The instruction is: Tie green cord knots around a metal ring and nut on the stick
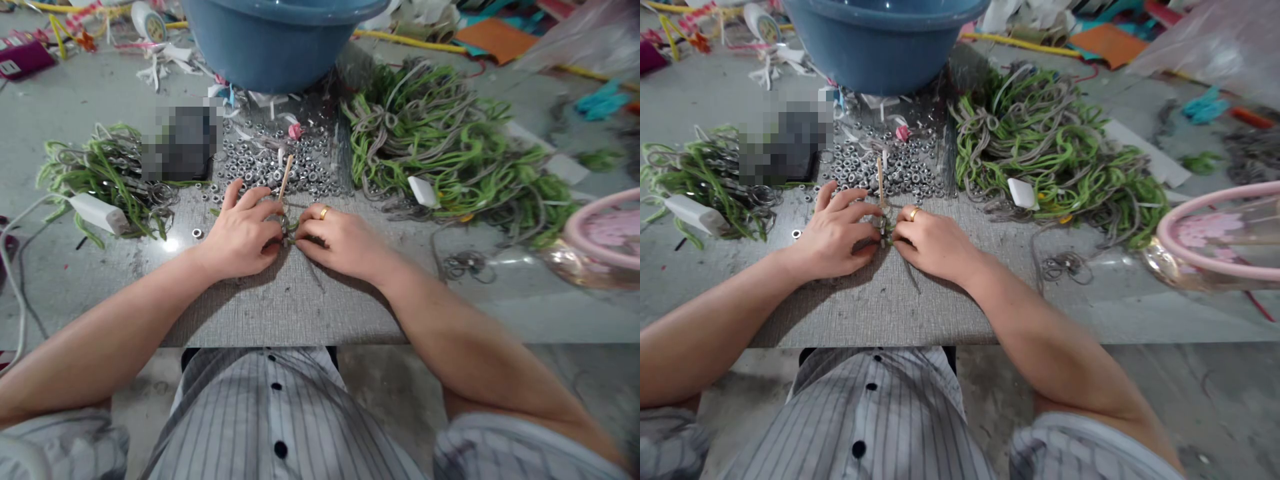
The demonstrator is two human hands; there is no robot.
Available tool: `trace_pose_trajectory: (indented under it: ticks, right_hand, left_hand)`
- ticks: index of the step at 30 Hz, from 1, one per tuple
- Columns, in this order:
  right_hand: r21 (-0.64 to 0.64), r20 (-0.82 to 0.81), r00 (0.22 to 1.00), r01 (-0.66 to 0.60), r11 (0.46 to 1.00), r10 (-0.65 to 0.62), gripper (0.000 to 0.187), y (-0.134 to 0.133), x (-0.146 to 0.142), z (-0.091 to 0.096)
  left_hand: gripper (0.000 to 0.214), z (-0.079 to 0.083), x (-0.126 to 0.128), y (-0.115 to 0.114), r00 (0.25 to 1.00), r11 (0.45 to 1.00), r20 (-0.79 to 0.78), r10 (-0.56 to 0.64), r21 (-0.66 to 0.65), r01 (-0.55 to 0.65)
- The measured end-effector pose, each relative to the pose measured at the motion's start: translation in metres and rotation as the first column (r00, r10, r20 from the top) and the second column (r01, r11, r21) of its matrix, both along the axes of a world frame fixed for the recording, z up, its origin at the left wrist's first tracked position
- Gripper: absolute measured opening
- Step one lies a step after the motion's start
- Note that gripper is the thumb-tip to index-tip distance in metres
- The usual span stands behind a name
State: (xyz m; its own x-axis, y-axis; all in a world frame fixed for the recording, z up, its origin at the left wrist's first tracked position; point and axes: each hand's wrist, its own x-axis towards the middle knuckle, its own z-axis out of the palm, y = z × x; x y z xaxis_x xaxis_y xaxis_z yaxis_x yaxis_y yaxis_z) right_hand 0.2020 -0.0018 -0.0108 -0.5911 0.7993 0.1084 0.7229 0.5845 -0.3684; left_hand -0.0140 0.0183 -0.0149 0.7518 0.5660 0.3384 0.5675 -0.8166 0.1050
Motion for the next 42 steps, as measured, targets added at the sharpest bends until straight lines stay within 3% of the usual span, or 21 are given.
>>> trace_pose_trajectory:
  ticks: [10, 19, 27, 33, 42]
  right_hand:
    - [-0.019, -0.091, 0.996, -0.022, 1.000, 0.020, 0.021, 0.001, -0.003, -0.007]
    - [-0.030, -0.118, 0.992, -0.039, 0.999, 0.036, 0.022, 0.001, -0.002, -0.010]
    - [-0.046, -0.115, 0.993, -0.008, 0.999, 0.003, 0.019, -0.001, -0.005, -0.006]
    - [-0.040, -0.022, 1.000, 0.011, 0.999, -0.012, 0.024, -0.002, -0.007, -0.005]
    - [-0.016, -0.027, 0.999, 0.023, 1.000, -0.023, 0.021, -0.002, -0.009, -0.007]
  left_hand:
    - [0.012, -0.003, 0.001, 0.000, 1.000, 0.999, -0.016, 0.018, 0.034, -0.018]
    - [0.012, -0.004, 0.002, -0.001, 0.999, 0.999, 0.007, 0.035, -0.011, -0.034]
    - [0.015, -0.004, 0.003, -0.001, 1.000, 0.999, 0.010, 0.027, -0.032, -0.027]
    - [0.015, -0.004, 0.002, 0.000, 0.999, 0.998, 0.018, 0.033, -0.053, -0.032]
    - [0.011, 0.009, -0.001, 0.000, 0.996, 0.992, -0.001, 0.086, -0.093, -0.086]
